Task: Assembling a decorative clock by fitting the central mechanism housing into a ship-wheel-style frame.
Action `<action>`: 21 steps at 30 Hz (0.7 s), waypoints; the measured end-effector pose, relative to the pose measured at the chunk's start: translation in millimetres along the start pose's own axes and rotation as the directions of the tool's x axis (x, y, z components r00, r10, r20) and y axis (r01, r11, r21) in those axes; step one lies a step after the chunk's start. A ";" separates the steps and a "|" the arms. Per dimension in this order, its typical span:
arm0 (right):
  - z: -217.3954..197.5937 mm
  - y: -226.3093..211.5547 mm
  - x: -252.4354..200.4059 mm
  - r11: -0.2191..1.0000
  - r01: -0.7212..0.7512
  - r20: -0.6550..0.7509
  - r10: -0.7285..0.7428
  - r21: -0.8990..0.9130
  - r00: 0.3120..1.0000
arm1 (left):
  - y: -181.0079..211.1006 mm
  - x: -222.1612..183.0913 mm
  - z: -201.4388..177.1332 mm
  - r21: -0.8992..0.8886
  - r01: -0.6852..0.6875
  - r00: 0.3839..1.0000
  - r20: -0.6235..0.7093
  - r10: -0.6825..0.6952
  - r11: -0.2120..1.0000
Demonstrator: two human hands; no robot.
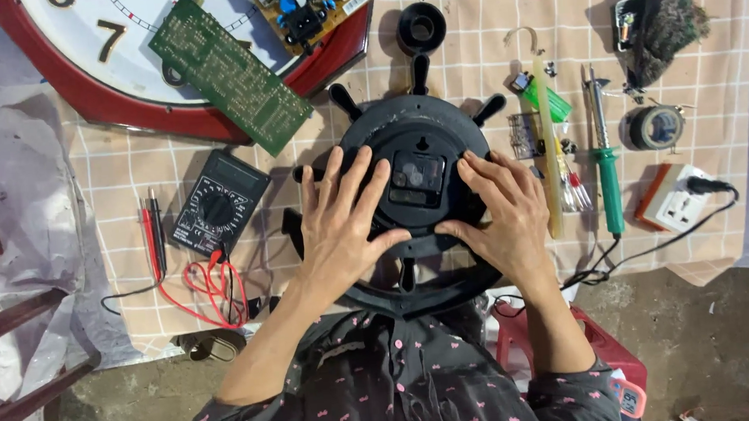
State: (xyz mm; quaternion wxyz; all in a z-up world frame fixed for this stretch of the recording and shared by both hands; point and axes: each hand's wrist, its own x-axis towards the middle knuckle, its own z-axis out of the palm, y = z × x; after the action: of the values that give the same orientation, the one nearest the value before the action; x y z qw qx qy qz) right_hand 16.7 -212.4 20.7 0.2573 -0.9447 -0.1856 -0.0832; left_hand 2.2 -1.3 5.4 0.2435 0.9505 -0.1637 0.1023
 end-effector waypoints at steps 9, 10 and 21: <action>1.0 -0.7 1.1 1.000 0.006 -0.036 -0.007 -0.017 0.999 | -1.0 1.4 -1.9 -0.012 -0.012 1.000 -0.001 0.012 1.000; 1.7 0.4 -0.1 1.000 0.001 -0.039 -0.002 -0.019 0.999 | -0.5 2.1 -2.6 -0.014 -0.017 1.000 0.001 0.017 1.000; 5.3 12.4 -16.0 0.997 0.082 -0.194 -0.083 -0.013 0.978 | 5.0 -0.5 -5.4 -0.029 -0.003 1.000 0.028 0.004 1.000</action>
State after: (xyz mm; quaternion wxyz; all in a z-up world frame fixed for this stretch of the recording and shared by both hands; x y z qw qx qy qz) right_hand 7.2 -224.5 6.5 0.2683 -0.9241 -0.1985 -0.1860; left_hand -0.7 -2.6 12.1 0.2547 0.9480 -0.1700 0.0870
